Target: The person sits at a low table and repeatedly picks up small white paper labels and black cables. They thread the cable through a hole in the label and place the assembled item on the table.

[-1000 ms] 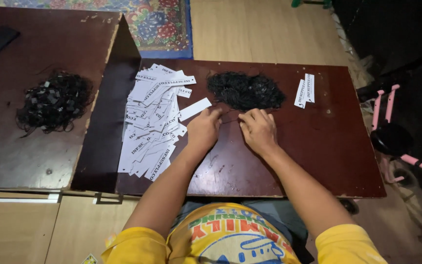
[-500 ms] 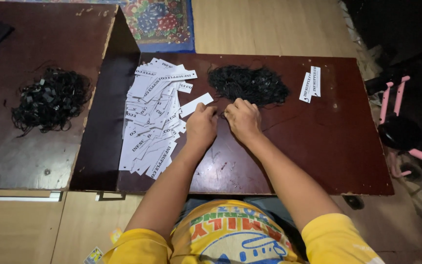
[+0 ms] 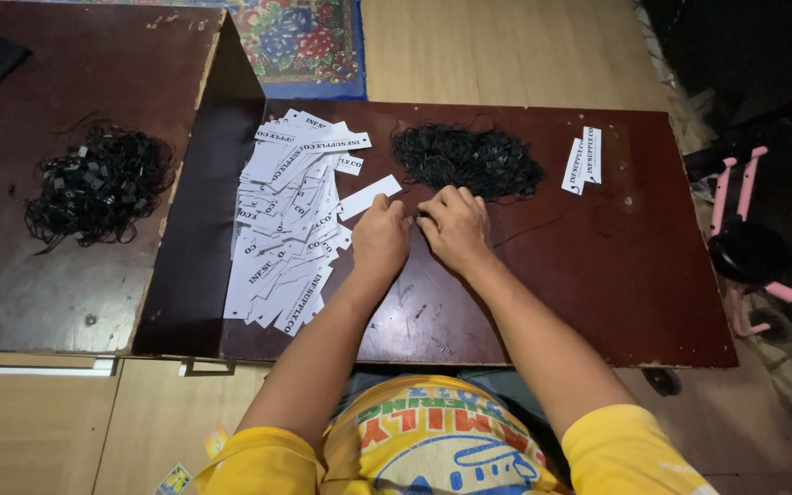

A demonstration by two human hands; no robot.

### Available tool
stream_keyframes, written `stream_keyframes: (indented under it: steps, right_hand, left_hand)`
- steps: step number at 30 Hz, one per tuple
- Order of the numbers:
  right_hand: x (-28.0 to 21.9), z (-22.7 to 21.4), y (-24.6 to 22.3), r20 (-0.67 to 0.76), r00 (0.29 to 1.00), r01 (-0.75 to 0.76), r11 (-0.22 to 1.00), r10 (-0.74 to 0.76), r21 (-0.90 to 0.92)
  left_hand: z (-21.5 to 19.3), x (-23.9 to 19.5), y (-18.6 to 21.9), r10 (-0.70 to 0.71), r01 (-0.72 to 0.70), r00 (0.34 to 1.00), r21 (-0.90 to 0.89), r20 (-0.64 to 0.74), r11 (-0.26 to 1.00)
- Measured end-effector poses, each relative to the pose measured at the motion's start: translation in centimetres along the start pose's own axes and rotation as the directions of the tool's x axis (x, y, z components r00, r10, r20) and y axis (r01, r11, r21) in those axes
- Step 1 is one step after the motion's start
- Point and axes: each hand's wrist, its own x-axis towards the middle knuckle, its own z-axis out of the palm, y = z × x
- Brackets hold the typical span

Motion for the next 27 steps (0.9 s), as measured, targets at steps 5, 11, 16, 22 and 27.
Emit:
stream_keyframes:
  steps: [5,11,16,22,27]
  right_hand:
    - [-0.5,1.6,1.4,-0.041,0.998,-0.055,0.996,0.052,-0.072]
    - [-0.8,1.6,1.5,-0.084,0.994,-0.079,0.995,0.074,-0.058]
    - [-0.1,-0.5,0.2,-0.142,0.990,-0.008,0.999,0.013,0.038]
    - [0.1,-1.2,-0.6,-0.112,0.978,0.184,0.978,-0.173,0.097]
    - [0.2,-1.1,-0.3,-0.184,0.958,0.241,0.965,-0.219,0.104]
  left_hand:
    - [0.2,-0.2,0.5,0.044,-0.040,0.999,0.200,-0.019,0.979]
    - [-0.6,0.0,-0.2,-0.026,0.025,0.997,-0.013,-0.068,1.000]
    - [0.1,0.3,-1.2,-0.037,0.015,0.994,-0.200,-0.103,0.980]
    - [0.7,0.3,-1.2,0.215,-0.246,0.962,-0.191,-0.170,0.950]
    - [0.3,0.5,-1.0,0.249,-0.287,0.951,-0.228,-0.182,0.930]
